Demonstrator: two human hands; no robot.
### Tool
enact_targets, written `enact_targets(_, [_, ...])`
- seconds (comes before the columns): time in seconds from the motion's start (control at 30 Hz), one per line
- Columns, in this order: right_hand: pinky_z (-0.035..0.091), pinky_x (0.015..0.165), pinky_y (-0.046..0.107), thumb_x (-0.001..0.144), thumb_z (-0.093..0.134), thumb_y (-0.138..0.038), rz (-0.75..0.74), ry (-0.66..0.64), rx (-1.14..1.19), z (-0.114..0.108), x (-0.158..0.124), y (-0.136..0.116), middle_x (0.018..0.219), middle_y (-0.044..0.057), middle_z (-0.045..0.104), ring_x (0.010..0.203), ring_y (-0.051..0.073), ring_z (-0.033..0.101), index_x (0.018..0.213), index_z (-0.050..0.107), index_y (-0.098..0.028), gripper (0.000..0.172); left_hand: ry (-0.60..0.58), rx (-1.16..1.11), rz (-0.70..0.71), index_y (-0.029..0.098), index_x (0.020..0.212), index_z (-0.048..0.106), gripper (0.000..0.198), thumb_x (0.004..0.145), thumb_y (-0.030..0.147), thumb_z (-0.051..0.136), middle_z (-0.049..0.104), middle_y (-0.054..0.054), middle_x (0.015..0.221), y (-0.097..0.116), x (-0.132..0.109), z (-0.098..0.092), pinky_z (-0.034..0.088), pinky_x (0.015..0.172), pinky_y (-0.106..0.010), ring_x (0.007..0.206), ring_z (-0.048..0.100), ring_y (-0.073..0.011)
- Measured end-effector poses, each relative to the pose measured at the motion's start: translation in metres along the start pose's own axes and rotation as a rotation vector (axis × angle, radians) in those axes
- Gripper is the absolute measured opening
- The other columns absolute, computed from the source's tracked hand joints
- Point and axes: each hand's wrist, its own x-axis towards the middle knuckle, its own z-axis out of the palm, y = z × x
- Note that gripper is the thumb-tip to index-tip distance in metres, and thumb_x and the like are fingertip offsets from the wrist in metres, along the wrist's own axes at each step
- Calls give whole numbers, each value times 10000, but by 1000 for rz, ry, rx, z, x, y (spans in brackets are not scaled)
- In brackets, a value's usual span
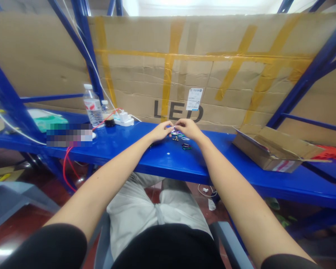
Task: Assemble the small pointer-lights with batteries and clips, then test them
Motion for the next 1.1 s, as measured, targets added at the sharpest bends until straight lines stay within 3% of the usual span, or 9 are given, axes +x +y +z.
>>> enact_targets(0.2, [433, 712, 292, 796, 632, -141, -13, -32, -113, -4, -2, -4, 759, 58, 730, 738, 192, 621, 710, 721, -173, 127, 10, 121, 6, 187, 594, 472, 405, 954, 372, 462, 506, 13, 585, -3, 4, 0, 408, 668, -290, 623, 482, -148])
enact_targets(0.43, [399, 631, 266, 840, 552, -165, -19, -142, -123, -5, -7, -5, 630, 12, 669, 616, 154, 563, 642, 597, -187, 204, 46, 218, 117, 153, 768, 634, 215, 899, 294, 539, 650, -17, 754, -4, 4, 1, 425, 739, -292, 756, 569, -173])
enact_targets(0.63, [377, 582, 266, 818, 539, -177, 18, -211, -73, -6, -9, -6, 529, -20, 588, 533, 142, 526, 621, 517, -197, 199, 66, 259, 90, 152, 827, 614, 94, 869, 229, 580, 625, -9, 741, -4, 2, 8, 419, 717, -290, 704, 546, -156])
enact_targets(0.77, [389, 577, 264, 810, 549, -207, 41, -254, 6, -10, -10, -8, 509, -23, 588, 519, 143, 530, 632, 532, -198, 178, 66, 267, 105, 169, 802, 575, 122, 875, 266, 575, 598, -1, 716, -4, 1, 10, 404, 685, -286, 684, 525, -153])
enact_targets(1.1, [402, 530, 262, 763, 573, -225, 96, -232, 161, -12, -11, -10, 445, -20, 573, 460, 142, 535, 580, 506, -205, 196, 121, 306, 286, 183, 797, 516, 115, 863, 260, 571, 575, 1, 731, 6, -6, 10, 380, 676, -283, 696, 511, -147])
